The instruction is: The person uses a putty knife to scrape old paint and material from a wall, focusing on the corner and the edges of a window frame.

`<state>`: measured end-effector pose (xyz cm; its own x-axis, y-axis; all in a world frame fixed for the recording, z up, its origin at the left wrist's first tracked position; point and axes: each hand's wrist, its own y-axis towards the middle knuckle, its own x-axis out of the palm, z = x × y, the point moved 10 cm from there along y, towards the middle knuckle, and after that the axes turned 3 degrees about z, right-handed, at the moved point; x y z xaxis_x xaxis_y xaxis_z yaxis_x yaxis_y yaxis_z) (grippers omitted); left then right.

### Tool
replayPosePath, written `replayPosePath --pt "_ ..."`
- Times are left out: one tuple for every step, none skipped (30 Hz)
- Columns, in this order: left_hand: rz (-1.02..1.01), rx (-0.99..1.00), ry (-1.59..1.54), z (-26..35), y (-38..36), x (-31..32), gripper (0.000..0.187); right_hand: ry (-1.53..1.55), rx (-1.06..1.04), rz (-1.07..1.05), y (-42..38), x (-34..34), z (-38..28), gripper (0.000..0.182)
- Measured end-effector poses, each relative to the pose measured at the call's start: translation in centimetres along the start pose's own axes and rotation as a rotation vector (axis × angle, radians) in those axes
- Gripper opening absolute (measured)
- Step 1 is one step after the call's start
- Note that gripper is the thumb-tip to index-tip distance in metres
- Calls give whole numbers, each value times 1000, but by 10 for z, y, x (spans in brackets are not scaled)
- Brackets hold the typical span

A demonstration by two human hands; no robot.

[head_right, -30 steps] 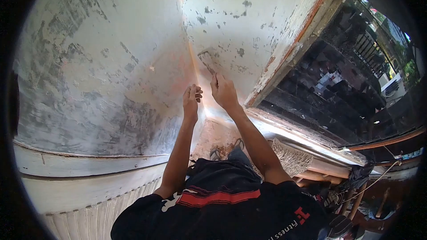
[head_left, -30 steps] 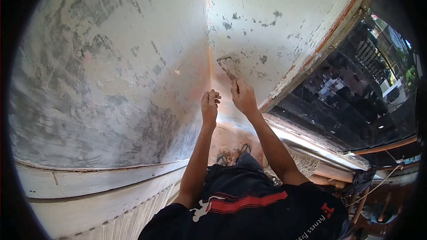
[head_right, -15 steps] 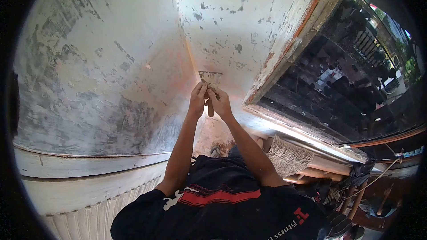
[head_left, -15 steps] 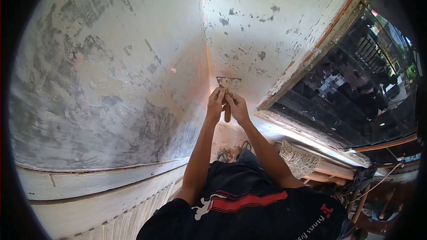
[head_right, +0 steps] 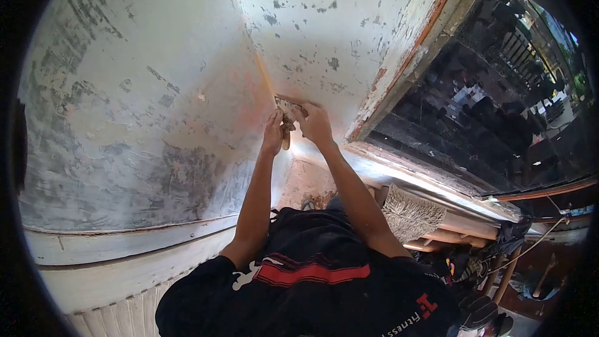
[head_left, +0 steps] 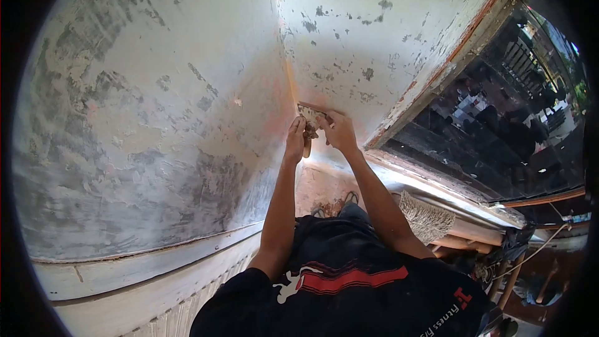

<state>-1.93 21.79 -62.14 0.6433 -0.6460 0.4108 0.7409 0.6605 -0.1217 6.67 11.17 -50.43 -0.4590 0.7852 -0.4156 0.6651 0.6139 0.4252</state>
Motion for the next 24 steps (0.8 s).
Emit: replayPosePath --pt "0 -2 -1 -6 2 -2 22 55 177 -72 -1 8 12 28" --pt "23 5 -19 -11 4 -5 24 111 355 -145 -7 17 23 29" --pt "46 15 -37 -15 6 -9 26 110 355 -147 -10 26 34 29" --pt "48 17 -40 -18 9 -12 26 13 251 -83 -9 34 48 29" --pt "74 -25 4 -26 10 -17 28 -80 148 -19 -10 38 53 29" --pt "100 -68 48 -34 10 -22 30 -80 149 -22 -12 43 54 29" --pt "104 -68 47 -37 12 -23 30 -88 145 3 -12 44 56 28" --pt "141 -38 64 -37 14 -26 32 -97 142 29 -14 45 57 27" --pt "178 -8 82 -34 14 -27 33 -97 142 25 -16 50 60 27" --pt "180 -9 80 -34 15 -25 33 -58 148 73 -17 49 63 26" --pt "216 -4 83 -34 15 -27 33 -19 154 121 -19 48 67 25" --pt "251 1 86 -31 14 -27 33 -21 156 118 -20 50 67 25" --pt "252 -2 84 -24 10 -20 33 -33 168 147 -21 49 68 24" --pt "240 4 -11 -15 7 -11 27 -45 180 177 -22 47 68 23" --pt "226 11 -107 -12 7 -6 23 -48 181 175 -22 48 64 23" --pt "225 10 -108 -16 10 -8 23 11 182 222 -22 45 61 22" --pt "202 -26 -173 -23 14 -8 21 70 183 269 -22 42 57 22" --pt "180 -63 -237 -31 17 -8 19 69 184 269 -22 39 48 22" --pt "180 -64 -236 -32 20 -6 19 84 220 279 -22 36 43 21" --pt "230 -64 -297 -35 21 -8 19 99 257 289 -22 33 37 21" --pt "281 -63 -357 -38 22 -12 18 99 259 288 -23 33 38 21" --pt "281 -64 -356 -39 22 -14 18 126 291 280 -24 35 42 20" --pt "216 -69 -384 -40 23 -11 18 152 323 272 -24 37 46 20" --pt "150 -75 -411 -41 23 -7 18 152 324 272 -24 37 46 20"
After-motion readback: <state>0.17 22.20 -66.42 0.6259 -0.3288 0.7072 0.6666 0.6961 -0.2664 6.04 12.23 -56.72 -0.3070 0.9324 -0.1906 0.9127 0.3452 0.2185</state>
